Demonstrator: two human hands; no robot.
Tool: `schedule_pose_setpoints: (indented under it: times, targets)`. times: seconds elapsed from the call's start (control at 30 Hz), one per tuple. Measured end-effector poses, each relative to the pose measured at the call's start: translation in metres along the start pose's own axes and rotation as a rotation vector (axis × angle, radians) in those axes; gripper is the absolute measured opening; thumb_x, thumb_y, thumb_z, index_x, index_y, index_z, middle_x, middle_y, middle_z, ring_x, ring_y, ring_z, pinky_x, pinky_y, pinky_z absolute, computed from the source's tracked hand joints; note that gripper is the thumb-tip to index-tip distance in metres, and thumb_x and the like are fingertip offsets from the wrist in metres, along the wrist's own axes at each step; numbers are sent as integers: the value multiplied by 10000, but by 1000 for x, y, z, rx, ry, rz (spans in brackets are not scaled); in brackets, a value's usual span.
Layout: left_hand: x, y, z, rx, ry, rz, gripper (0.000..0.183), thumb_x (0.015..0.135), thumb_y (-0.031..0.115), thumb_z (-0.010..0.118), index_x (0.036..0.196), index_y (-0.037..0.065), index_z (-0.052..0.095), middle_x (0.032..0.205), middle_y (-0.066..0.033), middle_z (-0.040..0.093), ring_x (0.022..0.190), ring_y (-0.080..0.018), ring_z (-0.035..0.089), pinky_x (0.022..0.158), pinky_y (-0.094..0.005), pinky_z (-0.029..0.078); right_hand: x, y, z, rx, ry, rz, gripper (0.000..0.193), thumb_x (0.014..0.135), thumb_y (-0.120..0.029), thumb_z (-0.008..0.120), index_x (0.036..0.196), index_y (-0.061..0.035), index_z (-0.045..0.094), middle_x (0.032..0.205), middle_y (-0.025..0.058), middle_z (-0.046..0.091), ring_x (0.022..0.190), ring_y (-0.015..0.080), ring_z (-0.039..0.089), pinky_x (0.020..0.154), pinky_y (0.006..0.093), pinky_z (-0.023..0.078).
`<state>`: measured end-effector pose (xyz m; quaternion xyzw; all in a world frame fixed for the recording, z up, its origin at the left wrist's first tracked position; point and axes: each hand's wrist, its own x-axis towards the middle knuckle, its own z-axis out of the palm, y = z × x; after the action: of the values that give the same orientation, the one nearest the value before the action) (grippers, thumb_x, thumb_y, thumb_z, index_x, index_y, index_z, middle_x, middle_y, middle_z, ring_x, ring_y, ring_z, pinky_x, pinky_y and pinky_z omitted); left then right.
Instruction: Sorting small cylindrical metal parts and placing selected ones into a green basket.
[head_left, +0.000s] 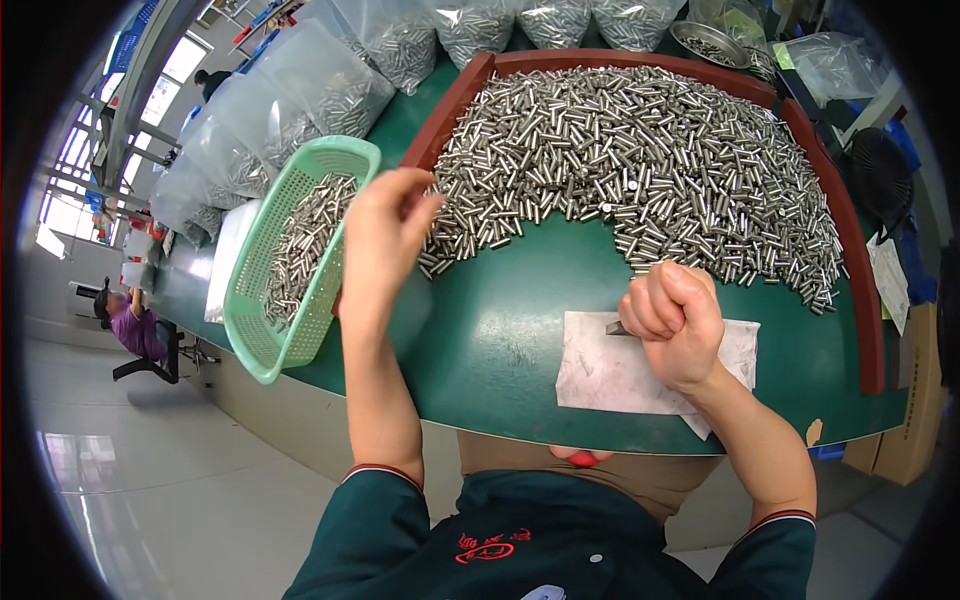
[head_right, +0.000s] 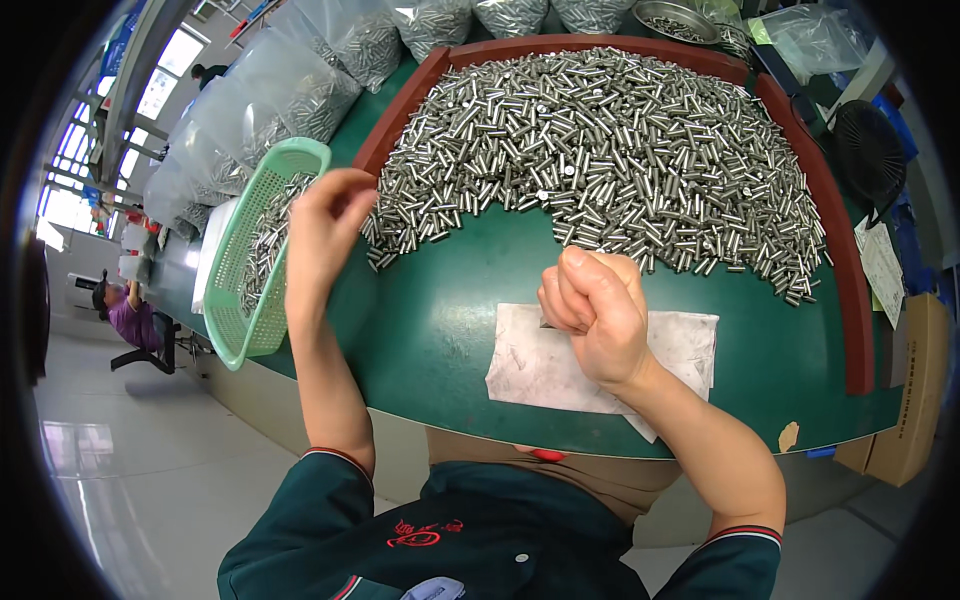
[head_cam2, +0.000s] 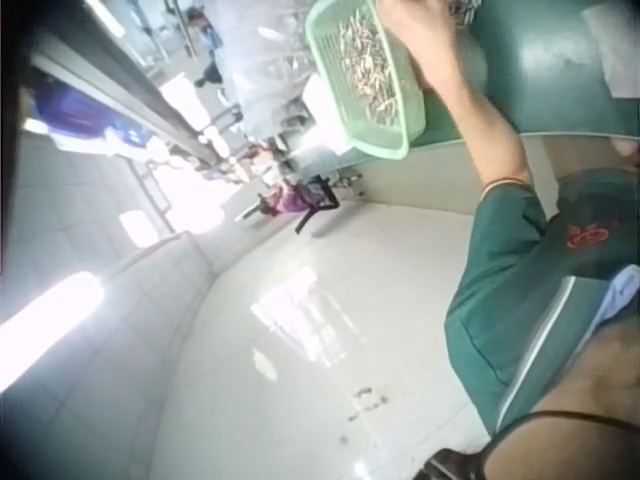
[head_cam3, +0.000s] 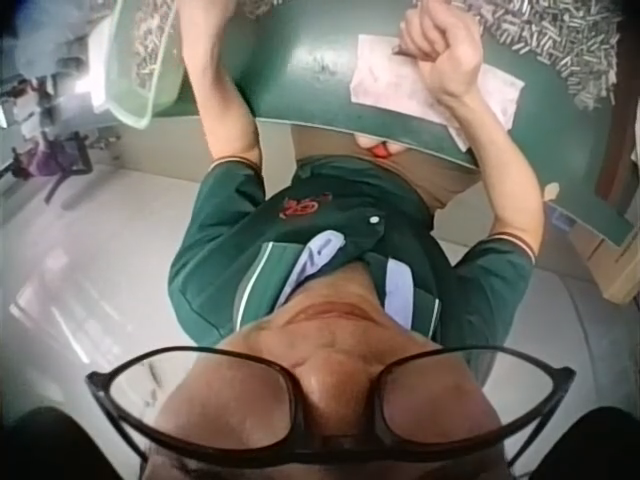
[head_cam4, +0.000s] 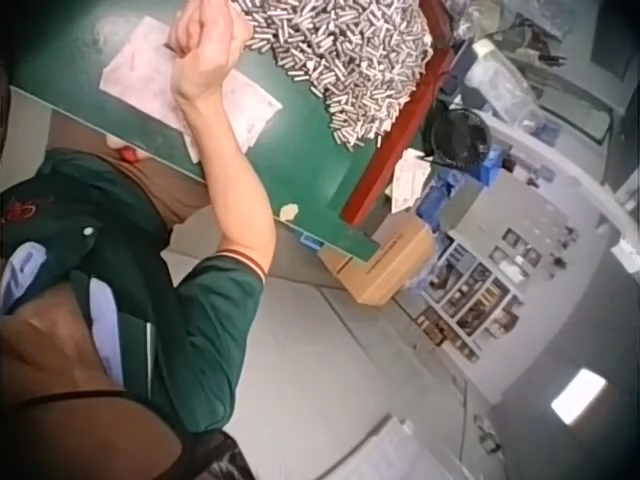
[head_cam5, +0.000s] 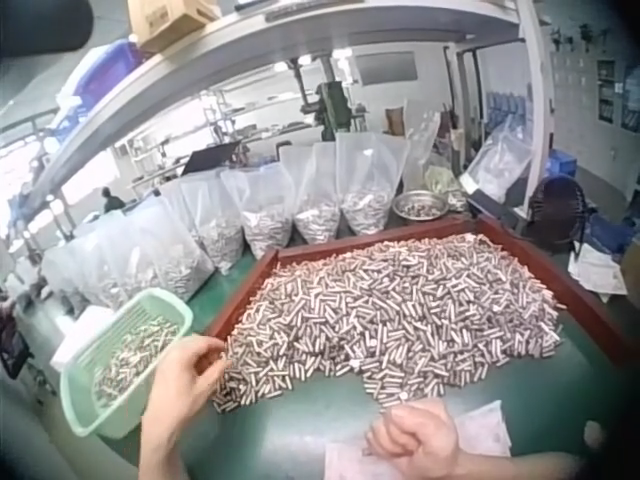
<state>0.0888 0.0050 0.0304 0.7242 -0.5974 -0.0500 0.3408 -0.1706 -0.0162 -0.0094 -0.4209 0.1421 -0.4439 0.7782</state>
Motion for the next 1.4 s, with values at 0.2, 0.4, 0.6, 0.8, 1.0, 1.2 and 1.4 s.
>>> schedule_pose_setpoints:
  times: [0.2,0.4,0.6,0.8,1.0,1.2,1.4]
  targets:
    - [-4,16,38,169,-8,388,343,761,134,587,1070,9,508,1163,-159,456,1089,-313,428,909,-362,352,-1,-3,0,7,2,5,416,855,-181,356,461,-97,249,410,-3,263,404,80,186,407,240,179]
    - [-14,28,65,154,-160,432,574,760,207,585,1255,40,346,1347,-137,265,1251,-304,235,1005,-400,195,-10,-1,12,-180,-23,-37,411,838,-165,365,451,-79,260,420,1,267,400,99,203,411,258,184]
    - [-5,60,83,234,-121,489,580,759,288,589,1241,59,362,1344,-125,258,1254,-303,215,991,-517,117,-16,-3,12,-383,-98,-106,360,838,-158,432,524,-33,306,475,-27,268,459,61,238,413,260,193]
    - [42,80,109,99,-91,606,575,777,353,557,1225,45,372,1320,-152,285,1229,-319,253,982,-506,155,-13,-11,11,-402,-122,-102,358,838,-163,435,540,-19,299,483,-13,253,472,65,229,415,271,189]
    - [83,122,145,60,-55,702,622,752,459,549,1171,17,428,1215,-221,372,1143,-344,344,939,-446,265,-12,-14,13,-450,-173,-116,383,839,-182,415,499,-56,293,470,-36,287,462,55,234,411,252,198]
    - [106,117,154,159,-208,608,649,744,549,499,1189,80,434,1192,-189,410,1127,-336,369,919,-452,295,-13,-16,16,-452,-168,-96,371,833,-168,413,503,-53,289,476,-35,272,469,53,232,412,249,199]
    - [73,93,134,193,-137,711,487,791,384,500,1159,68,451,1164,-164,432,1074,-329,390,900,-429,310,-11,-14,13,-444,-166,-109,366,830,-164,412,507,-51,284,479,-36,265,471,56,228,413,253,198]
